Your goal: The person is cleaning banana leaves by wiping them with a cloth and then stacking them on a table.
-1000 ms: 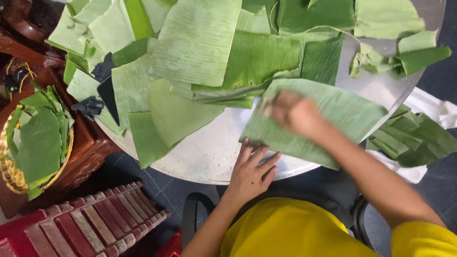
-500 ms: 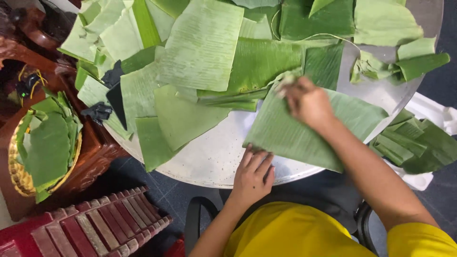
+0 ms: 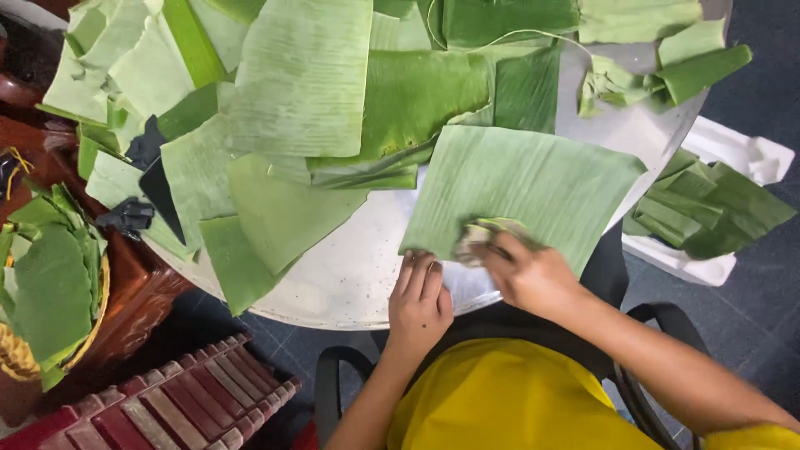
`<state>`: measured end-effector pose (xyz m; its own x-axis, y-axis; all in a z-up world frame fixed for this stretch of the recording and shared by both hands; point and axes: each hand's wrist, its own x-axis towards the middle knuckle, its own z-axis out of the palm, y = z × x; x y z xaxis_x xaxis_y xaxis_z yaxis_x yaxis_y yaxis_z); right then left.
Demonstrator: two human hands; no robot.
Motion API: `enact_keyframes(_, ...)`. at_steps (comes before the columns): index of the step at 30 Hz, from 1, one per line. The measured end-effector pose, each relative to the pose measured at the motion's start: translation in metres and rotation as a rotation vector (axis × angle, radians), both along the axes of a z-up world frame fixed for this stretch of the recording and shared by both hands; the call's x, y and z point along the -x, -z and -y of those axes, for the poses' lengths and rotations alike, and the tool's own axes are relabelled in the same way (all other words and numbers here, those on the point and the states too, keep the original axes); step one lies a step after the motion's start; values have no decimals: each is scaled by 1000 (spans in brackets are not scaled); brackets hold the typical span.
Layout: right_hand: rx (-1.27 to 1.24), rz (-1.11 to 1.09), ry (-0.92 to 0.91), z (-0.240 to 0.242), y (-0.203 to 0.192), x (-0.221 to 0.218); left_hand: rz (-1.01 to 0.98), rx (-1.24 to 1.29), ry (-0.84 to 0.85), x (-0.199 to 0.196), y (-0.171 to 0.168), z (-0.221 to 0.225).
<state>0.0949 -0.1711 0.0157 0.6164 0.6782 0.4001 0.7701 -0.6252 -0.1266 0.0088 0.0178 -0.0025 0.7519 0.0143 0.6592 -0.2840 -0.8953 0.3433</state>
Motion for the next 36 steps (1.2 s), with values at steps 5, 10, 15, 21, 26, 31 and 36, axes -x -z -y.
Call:
enact_keyframes(5,51,-15,164,70,8,3,-14,-48,-17,0,-5,2)
enact_keyframes(10,-299,-322,250,101,-11,-17,-108,-25,98,-8,-28,20)
enact_keyframes(15,-194,-27,31,45,13,-37,-13,-130,212,-31,-32,61)
enact_keyframes(21,-66,76,419,132,77,-148,-11,-145,234,-39,-19,59)
enact_keyframes(26,-80,258,441,101,42,-123,19,-175,260,-44,-2,52)
enact_keyframes(31,-70,-48,-125,52,31,-76,-181,-198,373,-40,-34,51)
enact_keyframes(36,-150,-21,325,78,19,-146,-139,-226,285,-45,-29,56)
